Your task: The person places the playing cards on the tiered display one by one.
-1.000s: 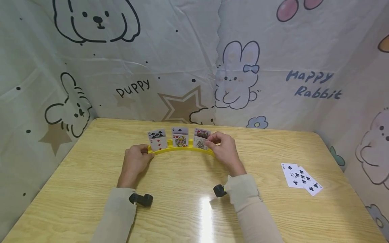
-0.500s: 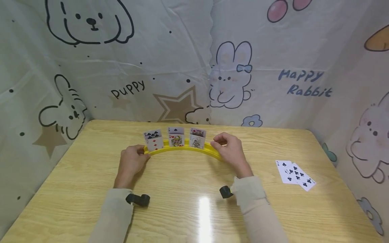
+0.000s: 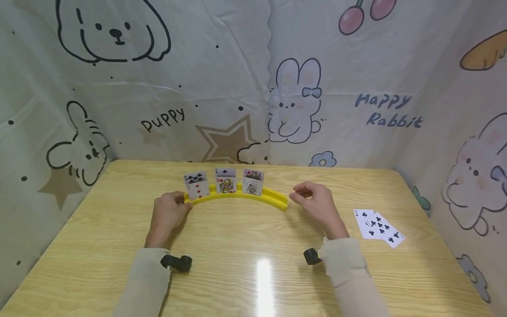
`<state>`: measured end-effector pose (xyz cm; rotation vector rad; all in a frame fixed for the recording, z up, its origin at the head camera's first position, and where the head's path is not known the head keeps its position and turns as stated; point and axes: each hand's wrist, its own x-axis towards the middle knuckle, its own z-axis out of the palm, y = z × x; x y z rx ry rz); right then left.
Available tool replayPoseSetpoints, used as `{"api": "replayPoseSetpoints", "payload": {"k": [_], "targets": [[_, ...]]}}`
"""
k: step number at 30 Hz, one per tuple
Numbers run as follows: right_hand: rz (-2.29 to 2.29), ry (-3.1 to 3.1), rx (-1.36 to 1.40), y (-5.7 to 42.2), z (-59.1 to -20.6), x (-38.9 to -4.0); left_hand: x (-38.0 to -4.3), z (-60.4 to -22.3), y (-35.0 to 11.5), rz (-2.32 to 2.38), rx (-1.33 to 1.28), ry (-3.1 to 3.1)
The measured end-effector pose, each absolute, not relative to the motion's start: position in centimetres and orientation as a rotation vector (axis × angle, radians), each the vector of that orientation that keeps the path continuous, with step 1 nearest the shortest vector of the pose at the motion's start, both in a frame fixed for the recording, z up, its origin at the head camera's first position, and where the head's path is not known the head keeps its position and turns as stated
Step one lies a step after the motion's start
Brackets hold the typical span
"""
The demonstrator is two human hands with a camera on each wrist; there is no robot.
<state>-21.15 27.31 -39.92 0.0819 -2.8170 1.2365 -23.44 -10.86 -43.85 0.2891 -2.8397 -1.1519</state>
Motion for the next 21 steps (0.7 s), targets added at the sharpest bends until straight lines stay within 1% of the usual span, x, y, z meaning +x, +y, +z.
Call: {"api": "replayPoseSetpoints", "payload": {"k": [21], "targets": [[1.036,-2.895,0.011,33.9,-40.0,-18.7,-23.5,-43.9,-10.8,-1.164,0.286,-2.842]]}}
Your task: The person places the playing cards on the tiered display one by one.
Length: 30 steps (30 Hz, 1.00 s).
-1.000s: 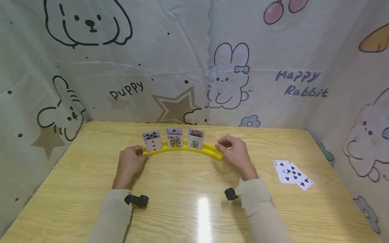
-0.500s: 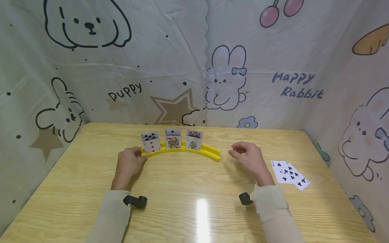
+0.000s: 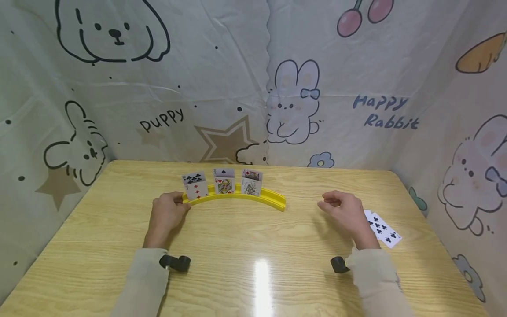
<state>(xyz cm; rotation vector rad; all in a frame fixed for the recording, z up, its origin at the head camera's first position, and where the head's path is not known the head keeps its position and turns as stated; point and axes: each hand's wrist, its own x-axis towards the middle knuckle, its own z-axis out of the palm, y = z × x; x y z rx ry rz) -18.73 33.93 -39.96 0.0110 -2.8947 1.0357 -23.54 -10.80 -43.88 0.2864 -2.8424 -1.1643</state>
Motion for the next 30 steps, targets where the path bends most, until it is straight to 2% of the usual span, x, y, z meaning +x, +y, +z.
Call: {"api": "replayPoseSetpoints", "payload": {"k": [30], "targets": [[0.903,-3.096,-0.101,41.2,-40.5,-17.2,-23.6,-43.9,-10.9,-1.159,0.296,-2.847]]}}
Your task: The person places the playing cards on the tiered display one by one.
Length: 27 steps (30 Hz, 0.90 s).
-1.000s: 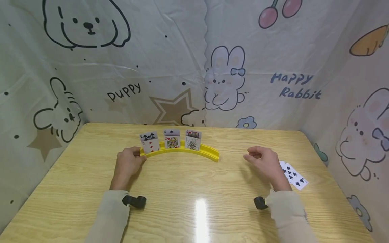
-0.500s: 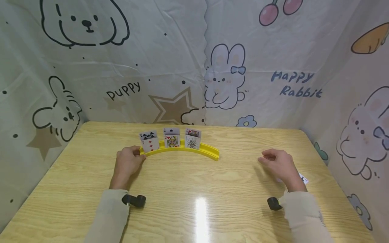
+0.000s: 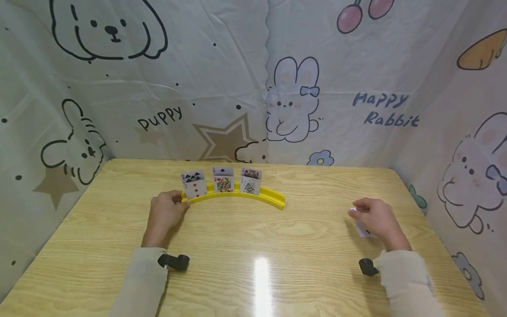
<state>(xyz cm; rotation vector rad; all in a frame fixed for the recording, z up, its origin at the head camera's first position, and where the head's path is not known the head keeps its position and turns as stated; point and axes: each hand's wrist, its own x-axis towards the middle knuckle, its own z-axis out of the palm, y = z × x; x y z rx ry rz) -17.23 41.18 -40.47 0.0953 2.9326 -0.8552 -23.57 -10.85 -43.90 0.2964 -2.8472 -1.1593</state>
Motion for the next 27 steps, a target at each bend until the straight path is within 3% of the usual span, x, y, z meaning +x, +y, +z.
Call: {"api": "replayPoseSetpoints", "payload": {"k": [27], "targets": [[-0.670,2.861,0.246,46.5,-40.8,-17.3,-23.6,-43.9,-10.9,-1.157,0.301,-2.852]]}}
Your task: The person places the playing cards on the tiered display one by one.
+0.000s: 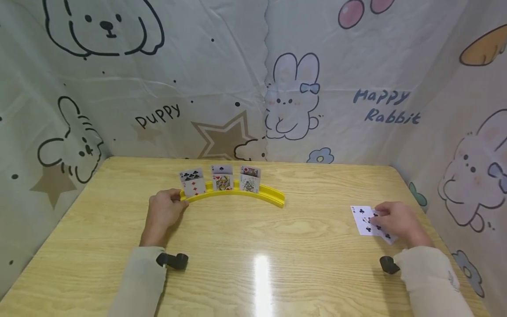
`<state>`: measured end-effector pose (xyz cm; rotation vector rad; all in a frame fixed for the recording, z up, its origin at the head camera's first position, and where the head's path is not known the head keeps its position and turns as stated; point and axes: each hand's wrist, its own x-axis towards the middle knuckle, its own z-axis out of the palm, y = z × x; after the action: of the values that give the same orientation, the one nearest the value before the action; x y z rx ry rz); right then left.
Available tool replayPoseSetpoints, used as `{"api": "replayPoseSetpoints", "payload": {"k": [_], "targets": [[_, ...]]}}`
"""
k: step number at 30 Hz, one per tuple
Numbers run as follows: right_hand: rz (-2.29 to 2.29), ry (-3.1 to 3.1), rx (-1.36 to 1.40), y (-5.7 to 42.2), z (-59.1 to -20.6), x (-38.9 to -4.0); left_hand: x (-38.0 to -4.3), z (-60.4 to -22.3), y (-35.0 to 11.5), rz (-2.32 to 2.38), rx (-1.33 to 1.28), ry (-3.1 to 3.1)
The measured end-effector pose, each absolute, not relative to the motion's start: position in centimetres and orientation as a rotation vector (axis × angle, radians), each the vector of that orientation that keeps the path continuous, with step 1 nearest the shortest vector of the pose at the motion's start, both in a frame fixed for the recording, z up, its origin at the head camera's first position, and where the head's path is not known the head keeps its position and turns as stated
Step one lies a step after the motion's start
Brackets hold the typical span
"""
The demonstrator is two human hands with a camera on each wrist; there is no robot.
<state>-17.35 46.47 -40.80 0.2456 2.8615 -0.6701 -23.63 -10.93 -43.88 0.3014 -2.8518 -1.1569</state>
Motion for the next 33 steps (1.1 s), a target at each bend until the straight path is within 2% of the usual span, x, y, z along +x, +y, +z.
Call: {"api": "replayPoseSetpoints", "payload": {"k": [33], "targets": [[-0.683,2.761,0.353,47.1,-41.2,-19.0,-23.6,-43.7,-11.0,-1.192,0.289,-2.834]]}}
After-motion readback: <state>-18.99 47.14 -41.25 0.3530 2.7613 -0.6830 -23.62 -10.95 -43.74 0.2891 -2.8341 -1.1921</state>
